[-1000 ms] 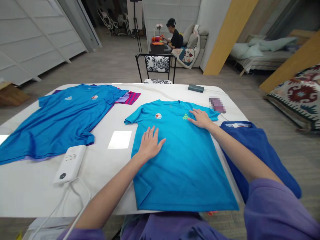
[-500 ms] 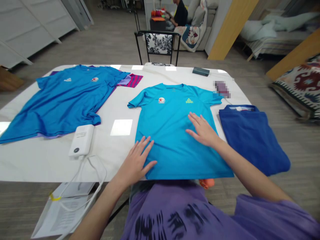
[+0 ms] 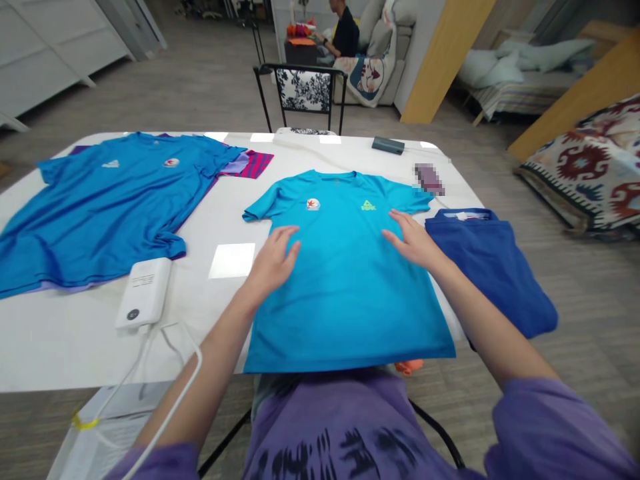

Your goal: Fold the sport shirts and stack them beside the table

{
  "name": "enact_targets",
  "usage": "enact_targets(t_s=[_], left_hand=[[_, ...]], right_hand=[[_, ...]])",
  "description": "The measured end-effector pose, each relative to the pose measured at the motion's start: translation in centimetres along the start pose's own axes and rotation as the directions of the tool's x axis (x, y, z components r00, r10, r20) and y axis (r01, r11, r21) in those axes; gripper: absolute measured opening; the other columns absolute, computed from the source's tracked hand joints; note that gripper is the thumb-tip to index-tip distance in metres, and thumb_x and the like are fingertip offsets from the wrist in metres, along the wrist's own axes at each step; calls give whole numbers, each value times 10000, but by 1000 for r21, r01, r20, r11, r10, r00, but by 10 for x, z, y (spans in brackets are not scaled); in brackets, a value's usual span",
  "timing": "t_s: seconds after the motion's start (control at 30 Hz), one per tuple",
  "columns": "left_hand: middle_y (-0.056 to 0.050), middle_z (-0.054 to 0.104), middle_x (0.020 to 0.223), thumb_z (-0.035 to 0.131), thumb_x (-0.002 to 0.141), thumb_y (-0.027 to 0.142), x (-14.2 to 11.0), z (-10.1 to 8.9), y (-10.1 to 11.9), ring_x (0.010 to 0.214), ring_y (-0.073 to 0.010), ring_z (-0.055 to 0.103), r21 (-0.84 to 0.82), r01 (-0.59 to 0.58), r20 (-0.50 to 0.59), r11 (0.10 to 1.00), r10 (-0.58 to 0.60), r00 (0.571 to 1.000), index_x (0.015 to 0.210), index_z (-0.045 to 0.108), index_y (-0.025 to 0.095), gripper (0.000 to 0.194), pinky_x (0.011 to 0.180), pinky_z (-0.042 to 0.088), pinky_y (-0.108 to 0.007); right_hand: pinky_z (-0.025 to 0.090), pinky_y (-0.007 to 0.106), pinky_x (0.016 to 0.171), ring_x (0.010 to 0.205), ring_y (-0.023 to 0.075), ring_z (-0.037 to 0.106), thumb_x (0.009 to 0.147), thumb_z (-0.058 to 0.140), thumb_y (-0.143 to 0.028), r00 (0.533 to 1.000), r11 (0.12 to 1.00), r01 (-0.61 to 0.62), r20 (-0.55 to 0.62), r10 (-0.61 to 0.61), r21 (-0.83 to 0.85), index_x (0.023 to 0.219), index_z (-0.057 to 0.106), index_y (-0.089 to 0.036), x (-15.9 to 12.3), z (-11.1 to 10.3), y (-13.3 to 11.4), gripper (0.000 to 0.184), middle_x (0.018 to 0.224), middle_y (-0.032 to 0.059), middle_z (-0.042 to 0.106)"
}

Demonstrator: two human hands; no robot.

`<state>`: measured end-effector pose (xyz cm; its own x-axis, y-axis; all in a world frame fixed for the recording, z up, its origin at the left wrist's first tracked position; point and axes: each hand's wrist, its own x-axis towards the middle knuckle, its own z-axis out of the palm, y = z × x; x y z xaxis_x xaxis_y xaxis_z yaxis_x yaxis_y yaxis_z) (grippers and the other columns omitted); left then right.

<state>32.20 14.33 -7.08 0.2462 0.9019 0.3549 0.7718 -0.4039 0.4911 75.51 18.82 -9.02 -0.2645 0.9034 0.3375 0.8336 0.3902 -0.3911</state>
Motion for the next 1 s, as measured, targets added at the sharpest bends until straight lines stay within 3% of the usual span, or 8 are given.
enact_targets(t_s=[0.1, 0.17, 0.3, 0.47, 0.57, 0.67, 0.8, 1.0], left_hand=[[-235, 569, 1709, 484, 1129, 453, 96, 36, -36, 1605, -412, 541, 104, 127, -72, 986, -120, 990, 1664, 588, 172, 613, 1347, 442, -643], [-247, 528, 1751, 491, 1123, 499, 135, 45, -70, 1607, -469, 509, 187, 163, -55, 969, -155, 986, 1692, 570, 174, 660, 1318, 411, -721], [-204, 564, 1733, 471, 1106, 637, 169, 29, -143, 1595, -457, 478, 317, 229, -66, 920, -220, 973, 1654, 642, 229, 705, 1312, 353, -722], [-200, 480, 1788, 547, 978, 906, 179, 0, -203, 1644, -415, 380, 332, 222, -27, 917, -227, 974, 1737, 543, 123, 1091, 1360, 202, -702], [-175, 349, 1884, 464, 1002, 938, 178, -3, -213, 1754, -426, 230, 341, 177, 24, 923, -197, 980, 1801, 439, 113, 1148, 1404, 114, -677], [-146, 311, 1920, 486, 985, 964, 178, -1, -214, 1798, -416, 158, 364, 192, 46, 911, -224, 974, 1825, 397, 146, 1176, 1439, 89, -642], [-142, 310, 1925, 539, 955, 992, 185, 0, -218, 1808, -380, 156, 361, 206, 31, 910, -233, 972, 1824, 382, 146, 1223, 1447, 77, -634], [-117, 351, 1905, 543, 893, 1057, 190, 2, -220, 1802, -335, 163, 310, 209, 16, 928, -225, 974, 1789, 412, 89, 1325, 1440, 42, -595]], right_hand=[[331, 689, 1431, 1701, 410, 458, 1139, 417, -731, 986, 983, -169, -17, 168, -72, 1740, 588, -221, 83, 14, 45, 806, 1814, 146, 500], [278, 748, 1425, 1718, 419, 424, 1149, 401, -697, 959, 954, -281, 1, 282, -104, 1735, 603, -258, 122, 25, 77, 759, 1827, 113, 487], [269, 824, 1381, 1719, 468, 393, 1110, 465, -755, 921, 915, -381, 38, 389, -132, 1768, 569, -304, 158, 43, 124, 804, 1860, 95, 432], [288, 782, 1391, 1692, 494, 425, 968, 648, -877, 937, 922, -345, -16, 348, -177, 1789, 535, -275, 160, 50, 142, 1025, 1866, 135, 418], [194, 773, 1423, 1733, 465, 371, 1007, 558, -896, 928, 910, -373, -51, 370, -182, 1791, 529, -275, 156, 53, 140, 1000, 1879, 128, 396], [107, 789, 1430, 1757, 446, 331, 1066, 448, -876, 922, 905, -386, -56, 382, -178, 1785, 533, -290, 153, 55, 137, 931, 1885, 115, 388], [123, 831, 1408, 1760, 465, 312, 1060, 428, -900, 933, 918, -358, -45, 356, -171, 1796, 505, -297, 154, 54, 137, 955, 1886, 128, 383], [148, 844, 1394, 1779, 491, 236, 1055, 379, -921, 934, 902, -336, 26, 356, -270, 1868, 350, -296, 161, 58, 147, 1026, 1934, 132, 262]])
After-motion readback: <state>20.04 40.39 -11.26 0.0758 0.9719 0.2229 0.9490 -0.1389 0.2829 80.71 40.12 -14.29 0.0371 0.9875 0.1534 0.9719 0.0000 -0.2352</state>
